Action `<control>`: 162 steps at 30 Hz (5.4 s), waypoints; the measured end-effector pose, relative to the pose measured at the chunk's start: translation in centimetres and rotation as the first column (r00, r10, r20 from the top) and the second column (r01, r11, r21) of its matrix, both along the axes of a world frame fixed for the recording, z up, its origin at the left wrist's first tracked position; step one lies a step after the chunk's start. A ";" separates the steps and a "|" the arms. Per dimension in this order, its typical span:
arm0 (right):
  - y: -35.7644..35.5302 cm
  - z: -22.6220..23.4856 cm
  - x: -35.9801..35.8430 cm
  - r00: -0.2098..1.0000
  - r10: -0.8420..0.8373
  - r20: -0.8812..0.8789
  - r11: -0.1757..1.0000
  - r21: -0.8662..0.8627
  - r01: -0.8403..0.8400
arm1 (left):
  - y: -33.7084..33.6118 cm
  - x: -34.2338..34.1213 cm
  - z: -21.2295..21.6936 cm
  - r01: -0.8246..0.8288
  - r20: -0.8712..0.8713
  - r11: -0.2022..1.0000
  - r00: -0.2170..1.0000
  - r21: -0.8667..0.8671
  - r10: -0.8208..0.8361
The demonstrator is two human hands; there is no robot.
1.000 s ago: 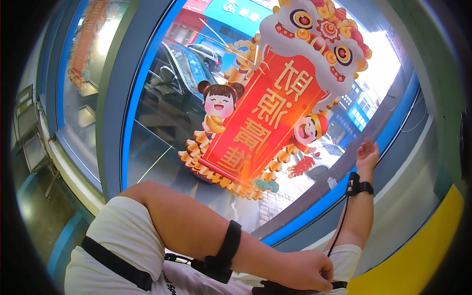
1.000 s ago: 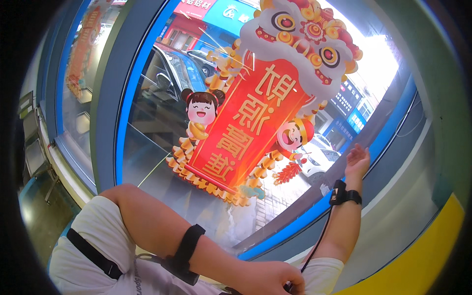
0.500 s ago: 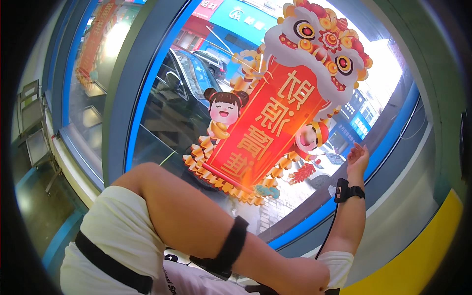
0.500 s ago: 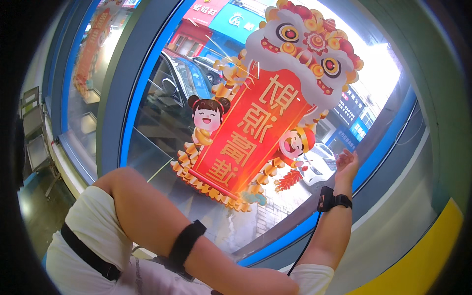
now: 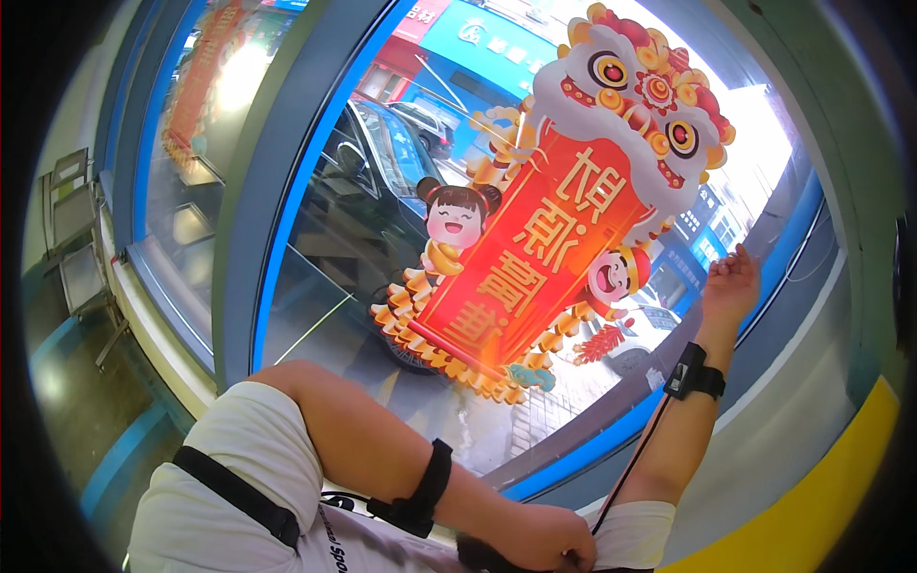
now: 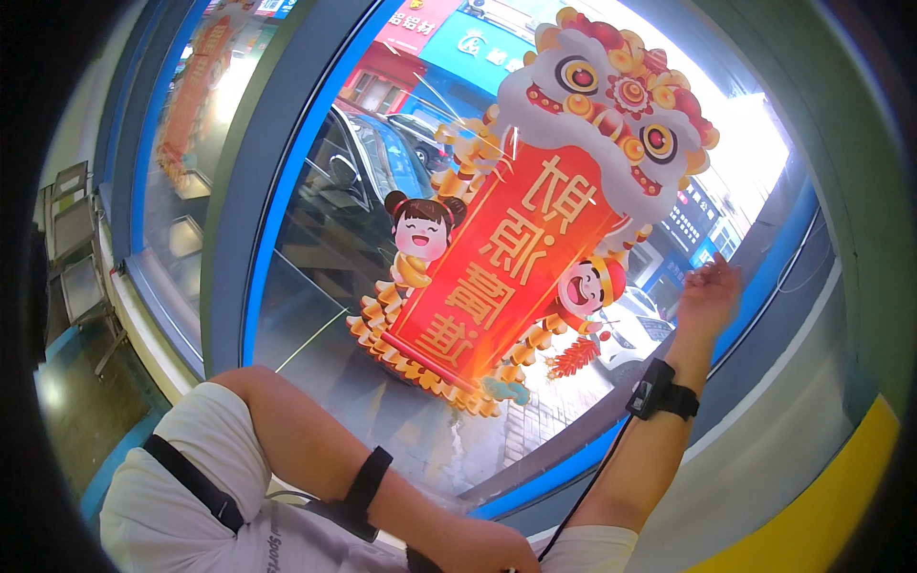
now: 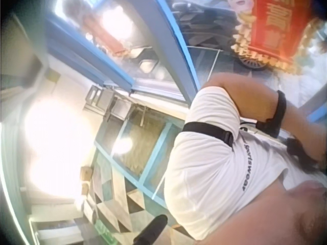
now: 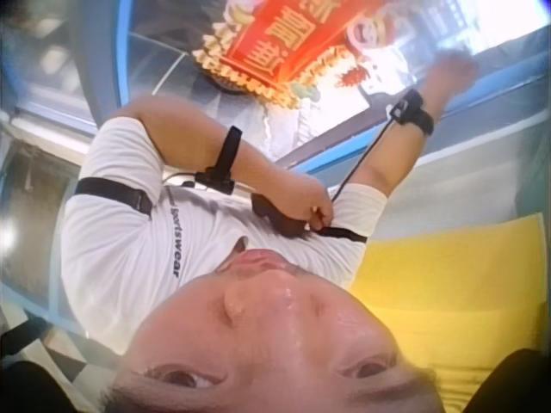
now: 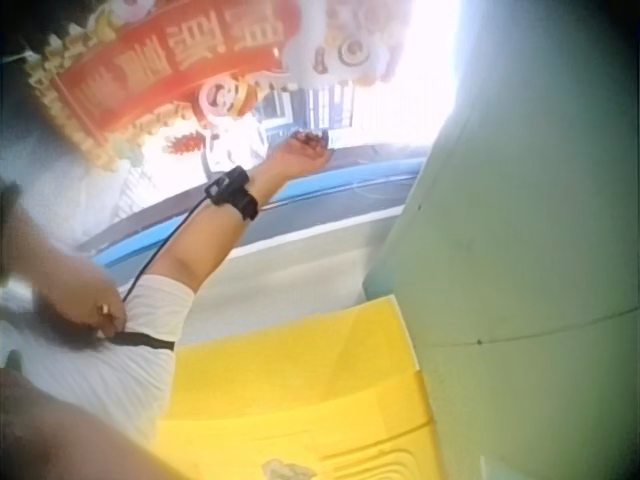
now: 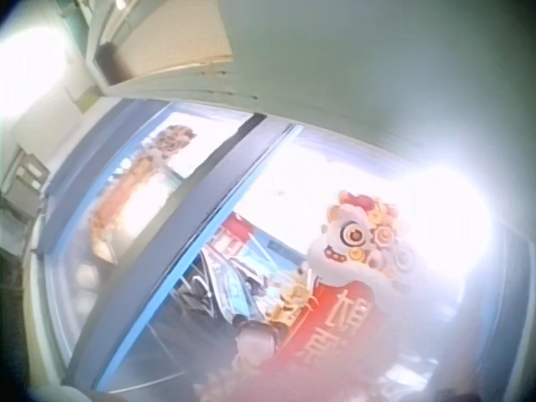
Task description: Installing a sign on a wall and cleaning a glass door.
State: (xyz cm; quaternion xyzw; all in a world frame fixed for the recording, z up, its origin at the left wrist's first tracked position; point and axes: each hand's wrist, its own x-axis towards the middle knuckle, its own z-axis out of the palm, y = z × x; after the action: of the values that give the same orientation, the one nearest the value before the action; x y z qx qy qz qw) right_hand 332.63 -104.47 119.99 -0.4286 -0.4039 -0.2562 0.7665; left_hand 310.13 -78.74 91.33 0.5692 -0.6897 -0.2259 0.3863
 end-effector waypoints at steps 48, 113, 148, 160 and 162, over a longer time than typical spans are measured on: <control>-5.2 2.1 -5.4 0.824 0.477 0.306 0.876 -0.246 -0.415 | 2.8 3.6 -0.3 -0.257 0.169 0.961 0.948 -0.099 0.271; -16.7 -11.2 5.7 -0.263 -0.509 0.819 -0.419 0.031 0.907 | 4.7 11.1 11.2 -0.197 0.589 0.891 0.689 -0.409 0.422; 37.1 17.6 17.1 -0.607 -0.479 0.634 -0.282 0.543 0.791 | 48.6 17.6 1.3 -0.354 -0.015 -0.501 -0.806 -0.790 0.592; 47.7 10.6 14.9 -0.432 -0.104 0.896 0.040 0.438 0.898 | 56.6 25.4 -2.2 -0.216 -0.418 -0.708 -0.679 -0.672 0.604; 39.8 13.0 14.9 -0.530 -0.211 0.821 -0.051 0.533 0.845 | 58.0 26.7 -3.9 -0.383 -0.494 -0.737 -0.560 -0.557 0.665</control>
State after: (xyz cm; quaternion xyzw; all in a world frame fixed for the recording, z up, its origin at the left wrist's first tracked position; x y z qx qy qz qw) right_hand 347.50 -64.64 133.02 -0.5099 -0.3774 -0.7420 -0.2168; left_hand 336.83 -20.71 87.44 0.6736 0.1231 0.6225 0.3790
